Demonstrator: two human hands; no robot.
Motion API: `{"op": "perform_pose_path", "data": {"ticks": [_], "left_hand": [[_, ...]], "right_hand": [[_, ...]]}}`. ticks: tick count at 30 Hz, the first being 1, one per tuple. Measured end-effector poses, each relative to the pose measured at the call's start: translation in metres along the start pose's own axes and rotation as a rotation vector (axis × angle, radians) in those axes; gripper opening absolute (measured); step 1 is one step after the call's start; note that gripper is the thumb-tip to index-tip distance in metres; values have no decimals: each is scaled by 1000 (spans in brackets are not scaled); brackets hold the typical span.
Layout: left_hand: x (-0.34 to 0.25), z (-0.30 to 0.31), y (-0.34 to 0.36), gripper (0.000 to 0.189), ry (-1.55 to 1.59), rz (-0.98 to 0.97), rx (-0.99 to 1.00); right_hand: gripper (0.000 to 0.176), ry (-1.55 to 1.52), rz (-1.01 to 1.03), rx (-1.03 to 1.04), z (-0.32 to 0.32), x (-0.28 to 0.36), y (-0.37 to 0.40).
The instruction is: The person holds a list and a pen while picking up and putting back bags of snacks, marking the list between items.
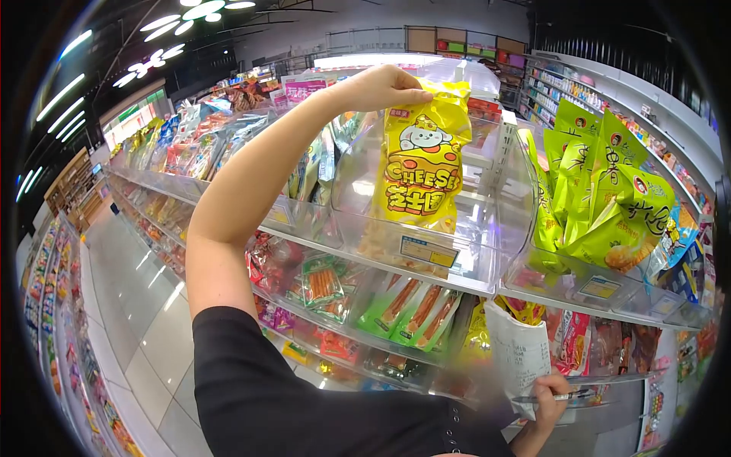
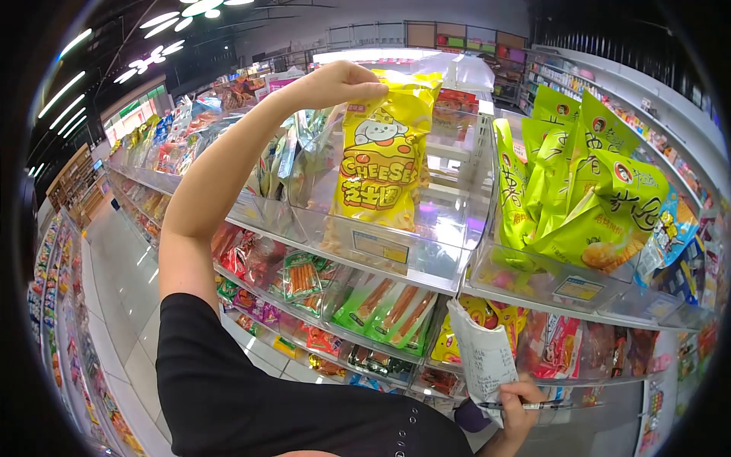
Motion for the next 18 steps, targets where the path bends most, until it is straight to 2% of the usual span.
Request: {"op": "perform_pose_path", "data": {"ticks": [2, 3, 6, 8, 12, 16, 18], "left_hand": [[1, 0, 0, 46, 42, -12, -28], [-2, 1, 1, 45, 69, -26, -41], [-20, 7, 7, 43, 120, -70, -75], [-36, 12, 13, 40, 121, -90, -98], [-57, 20, 23, 32, 234, -121, -100], [-71, 25, 29, 31, 229, -179, -97], [-74, 29, 31, 31, 220, -182, -86]], "right_hand": [[10, 21, 22, 23, -8, 13, -9], [19, 41, 76, 95, -13, 19, -15], [36, 42, -110, 132, -49, 50, -31], [56, 118, -149, 296, -73, 68, -49], [81, 98, -234, 559, -130, 114, -84], [83, 41, -288, 722, -179, 126, -128], [85, 114, -332, 697, -199, 128, -143]]}}
Point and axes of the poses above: each hand's wrist, its own y-axis away from the middle knuckle, its own z-axis out of the back of the hand, x = y × z, the point moved 4 cm from there along -y, towards the middle knuckle, and after that the axes turned 12 degrees about -x, right-handed, at the moved point
